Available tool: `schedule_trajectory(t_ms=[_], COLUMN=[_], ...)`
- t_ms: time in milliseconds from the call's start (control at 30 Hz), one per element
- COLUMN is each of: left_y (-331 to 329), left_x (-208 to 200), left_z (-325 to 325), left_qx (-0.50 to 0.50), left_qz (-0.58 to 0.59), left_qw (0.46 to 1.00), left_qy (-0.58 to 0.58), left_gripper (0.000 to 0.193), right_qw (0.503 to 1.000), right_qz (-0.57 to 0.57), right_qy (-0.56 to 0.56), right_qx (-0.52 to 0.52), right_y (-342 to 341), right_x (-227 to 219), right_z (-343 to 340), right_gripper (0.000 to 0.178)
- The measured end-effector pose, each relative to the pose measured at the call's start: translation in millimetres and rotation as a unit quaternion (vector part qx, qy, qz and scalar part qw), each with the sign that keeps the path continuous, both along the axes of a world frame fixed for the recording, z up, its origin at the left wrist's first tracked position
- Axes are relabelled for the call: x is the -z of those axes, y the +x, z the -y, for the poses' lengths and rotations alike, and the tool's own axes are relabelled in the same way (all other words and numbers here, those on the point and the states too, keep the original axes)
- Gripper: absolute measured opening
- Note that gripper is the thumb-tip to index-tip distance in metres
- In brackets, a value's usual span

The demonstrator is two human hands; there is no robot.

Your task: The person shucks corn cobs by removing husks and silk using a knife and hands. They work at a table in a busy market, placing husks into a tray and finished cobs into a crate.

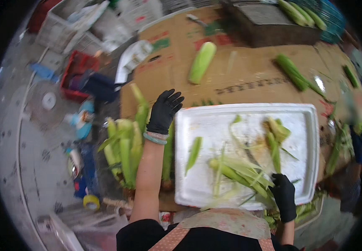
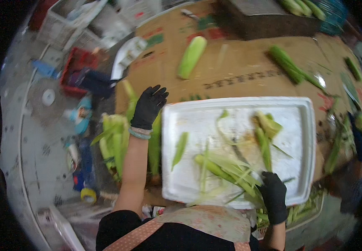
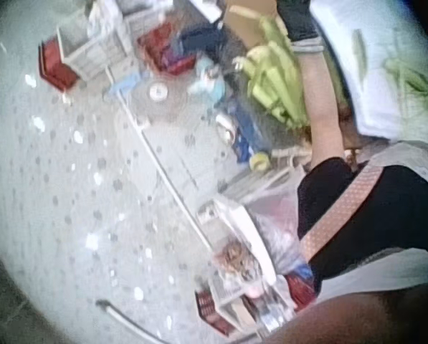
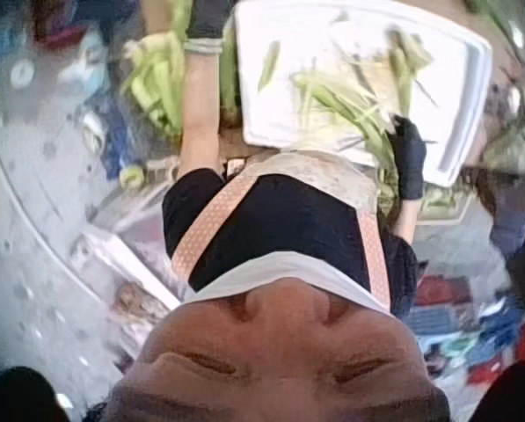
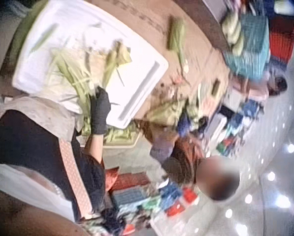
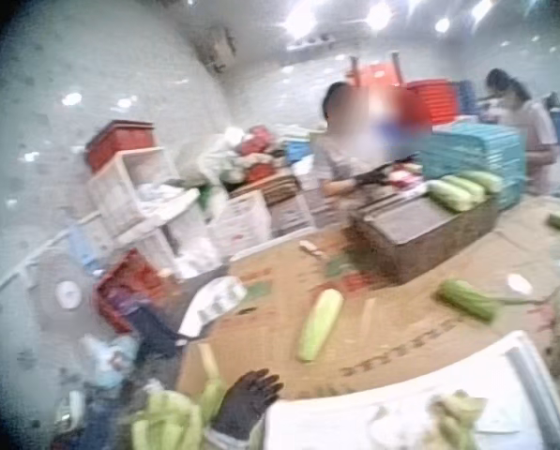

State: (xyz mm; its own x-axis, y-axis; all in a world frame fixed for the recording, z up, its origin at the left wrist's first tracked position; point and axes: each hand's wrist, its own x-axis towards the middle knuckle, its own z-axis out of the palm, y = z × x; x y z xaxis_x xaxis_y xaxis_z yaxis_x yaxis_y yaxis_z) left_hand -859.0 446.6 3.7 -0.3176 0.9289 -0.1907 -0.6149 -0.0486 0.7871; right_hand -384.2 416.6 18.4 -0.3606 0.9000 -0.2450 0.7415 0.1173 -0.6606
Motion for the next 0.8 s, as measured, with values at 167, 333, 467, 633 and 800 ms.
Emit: schedule_trajectory(t_ms=[167,333,467,633,800], left_y=[-33.8,7.2,51.0,72.0,39.4], left_x=[-23.2,-24.1,13.7,66.6,46.9], left_z=[108.5,170.1,186.8,148.2,140.8], left_qx=[-0.263,-0.26,-0.101,-0.089,-0.07], left_qz=[-0.284,-0.523,-0.687,-0.779,-0.473], left_qw=[0.909,0.79,0.659,0.526,0.865], left_qy=[-0.154,-0.186,-0.289,-0.328,-0.153], left_gripper=[0.033,0.023,0.046,0.069,0.049], right_qw=[0.992,0.967,0.984,0.964,0.87], right_qz=[0.013,0.052,0.022,-0.235,-0.302], right_qy=[0.109,0.25,0.143,-0.118,-0.37], right_qx=[-0.062,0.0,0.101,0.026,-0.123], right_y=[-10.8,26.2,12.0,-54.1,-138.6], right_x=[21.7,22.2,-45.0,-1.2,42.3], right_z=[17.7,-29.3,-40.9,17.8,78.5], right_gripper=[0.047,0.039,0.036,0.043,0.034])
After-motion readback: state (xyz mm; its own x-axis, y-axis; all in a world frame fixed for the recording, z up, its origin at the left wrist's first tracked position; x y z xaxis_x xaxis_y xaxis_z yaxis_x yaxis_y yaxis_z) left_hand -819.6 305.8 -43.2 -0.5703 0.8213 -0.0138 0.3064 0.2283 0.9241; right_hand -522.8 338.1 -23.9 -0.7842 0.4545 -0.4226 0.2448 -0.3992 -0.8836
